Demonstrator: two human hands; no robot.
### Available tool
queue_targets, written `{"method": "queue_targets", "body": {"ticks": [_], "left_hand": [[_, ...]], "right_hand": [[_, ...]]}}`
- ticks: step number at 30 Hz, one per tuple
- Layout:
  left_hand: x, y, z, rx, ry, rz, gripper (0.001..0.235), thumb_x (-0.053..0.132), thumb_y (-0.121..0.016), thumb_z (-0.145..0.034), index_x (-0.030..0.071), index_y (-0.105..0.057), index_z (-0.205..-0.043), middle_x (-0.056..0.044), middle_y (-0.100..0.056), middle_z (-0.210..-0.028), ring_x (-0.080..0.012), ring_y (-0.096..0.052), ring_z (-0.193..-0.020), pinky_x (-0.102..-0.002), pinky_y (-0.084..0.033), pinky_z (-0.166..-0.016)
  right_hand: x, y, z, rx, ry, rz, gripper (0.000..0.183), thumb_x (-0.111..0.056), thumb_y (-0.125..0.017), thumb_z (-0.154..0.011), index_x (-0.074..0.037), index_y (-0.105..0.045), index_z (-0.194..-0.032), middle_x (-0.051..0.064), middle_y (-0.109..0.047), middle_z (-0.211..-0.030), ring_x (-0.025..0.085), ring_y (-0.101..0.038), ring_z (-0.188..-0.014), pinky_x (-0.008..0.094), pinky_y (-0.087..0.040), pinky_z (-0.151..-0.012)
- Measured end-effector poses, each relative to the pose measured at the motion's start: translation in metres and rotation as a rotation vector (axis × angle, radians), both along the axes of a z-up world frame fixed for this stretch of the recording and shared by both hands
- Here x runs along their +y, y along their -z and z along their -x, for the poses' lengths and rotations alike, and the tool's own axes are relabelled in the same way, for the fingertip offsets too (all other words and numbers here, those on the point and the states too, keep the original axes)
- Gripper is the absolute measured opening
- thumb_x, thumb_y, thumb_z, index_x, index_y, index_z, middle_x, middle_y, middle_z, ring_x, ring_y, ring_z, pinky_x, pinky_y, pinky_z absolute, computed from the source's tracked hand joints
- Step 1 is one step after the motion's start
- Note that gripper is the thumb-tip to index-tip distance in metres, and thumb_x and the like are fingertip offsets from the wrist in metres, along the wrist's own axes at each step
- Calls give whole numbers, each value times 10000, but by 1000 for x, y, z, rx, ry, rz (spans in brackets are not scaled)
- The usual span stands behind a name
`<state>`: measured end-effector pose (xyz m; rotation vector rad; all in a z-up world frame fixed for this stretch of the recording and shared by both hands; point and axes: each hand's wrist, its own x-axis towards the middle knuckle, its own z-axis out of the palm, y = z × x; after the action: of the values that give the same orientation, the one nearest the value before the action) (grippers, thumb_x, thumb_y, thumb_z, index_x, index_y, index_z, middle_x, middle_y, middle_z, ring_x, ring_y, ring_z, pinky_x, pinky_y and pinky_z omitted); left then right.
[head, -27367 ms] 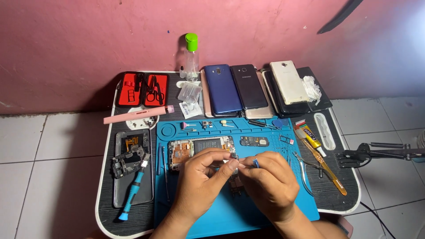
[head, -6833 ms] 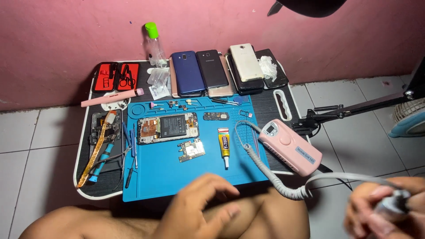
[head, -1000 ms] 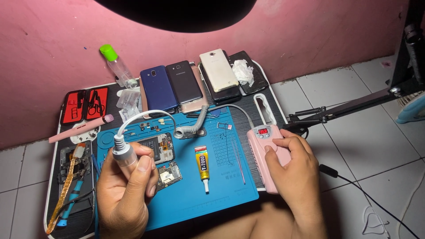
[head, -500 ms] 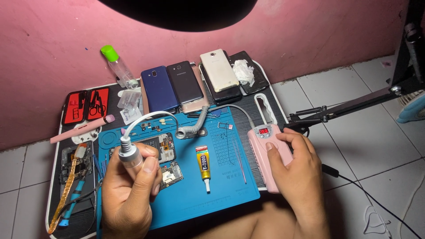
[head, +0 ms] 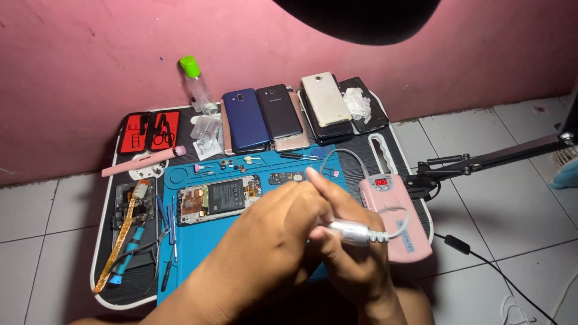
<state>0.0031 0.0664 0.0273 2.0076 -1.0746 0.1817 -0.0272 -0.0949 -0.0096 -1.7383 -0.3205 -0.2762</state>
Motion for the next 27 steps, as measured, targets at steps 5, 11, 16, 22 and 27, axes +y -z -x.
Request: {"method": "queue_targets", "body": {"ticks": [5, 11, 16, 22, 27], "left_hand": [[24, -26, 19, -555, -375, -45, 176, 292, -661, -1015, 194, -687, -1160, -111, -618, -1297, -358, -631, -1221, -508, -499, -1020], [70, 30, 24, -362, -359, 20, 179, 279, -609, -934, 131, -683, -867, -41, -719, -909, -254, -693, -849, -378, -461, -715], [70, 74, 21, -254, -347, -26, 138, 242, -611, -942, 153, -702, -887, -6, -692, -960, -247, -652, -902, -399, -440, -754], [19, 84, -10, -282, -322, -146, 155, 211, -677, -917, 148, -735, -1046, -70, -678, -1092, -307, -610, -890, -445, -409, -708], [-31, 104, -75, -463, -421, -319, 398, 62, -638, -860, 246, -772, -1186, -132, -650, -1184, -339, -588, -874, -472, -432, -682]], "right_hand": [[7, 8, -13, -168, 343, -185, 860, -702, -491, -949, 79, -583, -1298, 129, -594, -685, 195, -599, -610, 279, -493, -675], [-40, 21, -18, -14, 132, -946, 515, -485, -655, -1004, -77, -677, -1319, 85, -708, -836, 217, -648, -680, 359, -514, -572], [-28, 40, -13, -8, 103, -928, 246, -376, -703, -1016, -198, -622, -1165, -14, -533, -774, 138, -514, -677, 306, -430, -636], [-22, 32, -10, -93, 32, -844, 263, -387, -672, -1060, -174, -618, -1205, -2, -491, -791, 142, -488, -681, 316, -426, -640], [-30, 34, -5, -134, -28, -907, 264, -363, -688, -1079, -163, -630, -1242, 14, -506, -808, 164, -499, -707, 333, -452, -656]]}}
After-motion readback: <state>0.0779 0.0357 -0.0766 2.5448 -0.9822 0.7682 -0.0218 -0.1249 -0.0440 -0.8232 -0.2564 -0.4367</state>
